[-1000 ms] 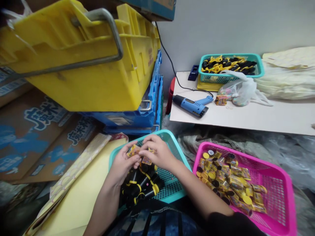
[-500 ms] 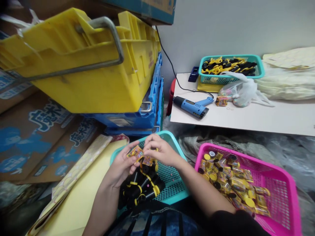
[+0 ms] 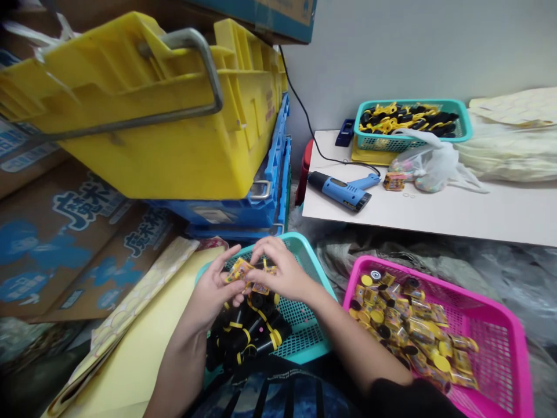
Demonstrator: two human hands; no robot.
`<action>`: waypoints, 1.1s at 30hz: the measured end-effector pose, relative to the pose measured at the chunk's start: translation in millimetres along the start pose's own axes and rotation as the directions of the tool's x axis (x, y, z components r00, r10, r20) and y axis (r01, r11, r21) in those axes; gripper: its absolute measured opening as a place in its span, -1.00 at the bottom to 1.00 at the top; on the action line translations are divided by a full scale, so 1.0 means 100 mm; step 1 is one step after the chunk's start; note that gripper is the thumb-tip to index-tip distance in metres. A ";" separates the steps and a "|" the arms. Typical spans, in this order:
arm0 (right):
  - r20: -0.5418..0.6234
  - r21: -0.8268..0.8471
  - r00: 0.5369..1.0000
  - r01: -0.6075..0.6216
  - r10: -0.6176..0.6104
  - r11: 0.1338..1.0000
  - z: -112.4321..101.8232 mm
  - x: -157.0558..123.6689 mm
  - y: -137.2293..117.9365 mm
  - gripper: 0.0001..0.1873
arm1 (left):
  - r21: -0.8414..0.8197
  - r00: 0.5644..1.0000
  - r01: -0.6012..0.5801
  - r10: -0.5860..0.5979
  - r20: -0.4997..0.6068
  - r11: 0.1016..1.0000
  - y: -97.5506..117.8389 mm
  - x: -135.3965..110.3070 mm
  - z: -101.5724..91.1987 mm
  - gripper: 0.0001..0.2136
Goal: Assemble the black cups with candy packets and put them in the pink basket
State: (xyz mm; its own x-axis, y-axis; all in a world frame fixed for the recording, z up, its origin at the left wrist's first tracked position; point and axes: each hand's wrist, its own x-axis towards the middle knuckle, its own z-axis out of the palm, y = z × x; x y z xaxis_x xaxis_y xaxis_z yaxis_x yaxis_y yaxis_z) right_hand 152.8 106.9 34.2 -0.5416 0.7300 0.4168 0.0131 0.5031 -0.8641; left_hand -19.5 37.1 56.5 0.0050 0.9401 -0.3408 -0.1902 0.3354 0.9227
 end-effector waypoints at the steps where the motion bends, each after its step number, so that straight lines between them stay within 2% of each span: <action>1: -0.006 0.028 1.000 -0.026 0.027 0.999 0.02 0.00 0.01 -0.64 | 0.014 1.000 -0.011 0.011 -0.003 1.000 0.00 0.00 0.00 -0.18; 4: -0.018 0.167 0.988 -0.146 0.151 0.975 0.08 -0.02 0.05 -0.72 | 0.066 0.999 -0.042 0.044 -0.027 0.997 -0.01 0.00 0.01 -0.21; 7: -0.031 0.307 0.952 -0.280 0.303 0.910 0.17 -0.03 0.11 -0.75 | 0.108 0.989 -0.102 0.112 -0.095 0.989 -0.07 0.03 0.02 -0.34; 10: -0.036 0.429 0.930 -0.316 0.366 0.846 0.27 -0.02 0.15 -0.70 | 0.108 0.957 -0.188 0.207 -0.204 0.976 -0.15 0.09 0.05 -0.51; 13: -0.037 0.464 0.917 -0.337 0.398 0.819 0.25 0.02 0.22 -0.65 | 0.095 0.917 -0.235 0.253 -0.309 0.967 -0.19 0.14 0.06 -0.56; 15: -0.085 0.356 0.909 -0.354 0.408 0.865 0.14 0.06 0.31 -0.74 | 0.079 0.896 -0.237 0.249 -0.367 0.968 -0.20 0.17 0.03 -0.57; 16: -0.121 0.236 0.902 -0.379 0.414 0.895 0.07 0.08 0.37 -0.77 | 0.073 0.888 -0.233 0.243 -0.390 0.970 -0.20 0.18 0.00 -0.60; 17: -0.137 0.047 0.895 -0.423 0.425 0.905 0.01 0.09 0.44 -0.75 | 0.070 0.883 -0.227 0.235 -0.407 0.971 -0.21 0.19 -0.04 -0.65; 18: -0.126 -0.184 0.886 -0.463 0.446 0.867 -0.05 0.10 0.51 -0.73 | 0.071 0.881 -0.216 0.226 -0.417 0.974 -0.22 0.19 -0.08 -0.70; 20: -0.044 -0.597 0.850 -0.443 0.524 0.668 -0.09 0.09 0.65 -0.79 | 0.080 0.885 -0.186 0.202 -0.420 0.979 -0.25 0.21 -0.17 -0.79; 21: 0.004 -0.721 0.823 -0.391 0.568 0.572 -0.07 0.07 0.72 -0.83 | 0.085 0.886 -0.174 0.194 -0.422 0.981 -0.27 0.21 -0.21 -0.81; 22: 0.042 -0.788 0.798 -0.343 0.601 0.511 -0.02 0.05 0.78 -0.81 | 0.091 0.886 -0.165 0.188 -0.424 0.982 -0.29 0.22 -0.24 -0.81; 26: 0.068 -0.862 0.770 -0.276 0.635 0.426 0.19 -0.03 0.85 -0.67 | 0.088 0.887 -0.147 0.171 -0.429 0.985 -0.38 0.23 -0.34 -0.79; 28: 0.065 -0.885 0.763 -0.253 0.643 0.390 0.19 -0.05 0.78 -0.69 | 0.087 0.895 -0.135 0.159 -0.417 0.987 -0.43 0.23 -0.39 -0.78; 30: 0.049 -0.883 0.781 -0.257 0.623 0.392 0.10 -0.07 0.64 -0.71 | 0.113 0.906 -0.133 0.167 -0.389 0.985 -0.46 0.22 -0.44 -0.77; 31: 0.047 -0.849 0.803 -0.280 0.594 0.447 0.03 -0.07 0.55 -0.68 | 0.136 0.912 -0.137 0.178 -0.370 0.981 -0.47 0.21 -0.46 -0.78; 33: 0.051 -0.642 0.861 -0.360 0.506 0.677 -0.10 -0.08 0.37 -0.58 | 0.190 0.920 -0.152 0.209 -0.332 0.970 -0.49 0.20 -0.48 -0.78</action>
State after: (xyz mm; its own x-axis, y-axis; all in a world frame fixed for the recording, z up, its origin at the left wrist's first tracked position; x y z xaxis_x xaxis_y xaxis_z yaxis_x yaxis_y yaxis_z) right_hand 165.9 123.9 1.2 -0.5025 0.8596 -0.0926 0.7431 0.3746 -0.5545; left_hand -57.0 37.1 -4.0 -0.3615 0.9148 -0.1803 0.0011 0.1938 0.9810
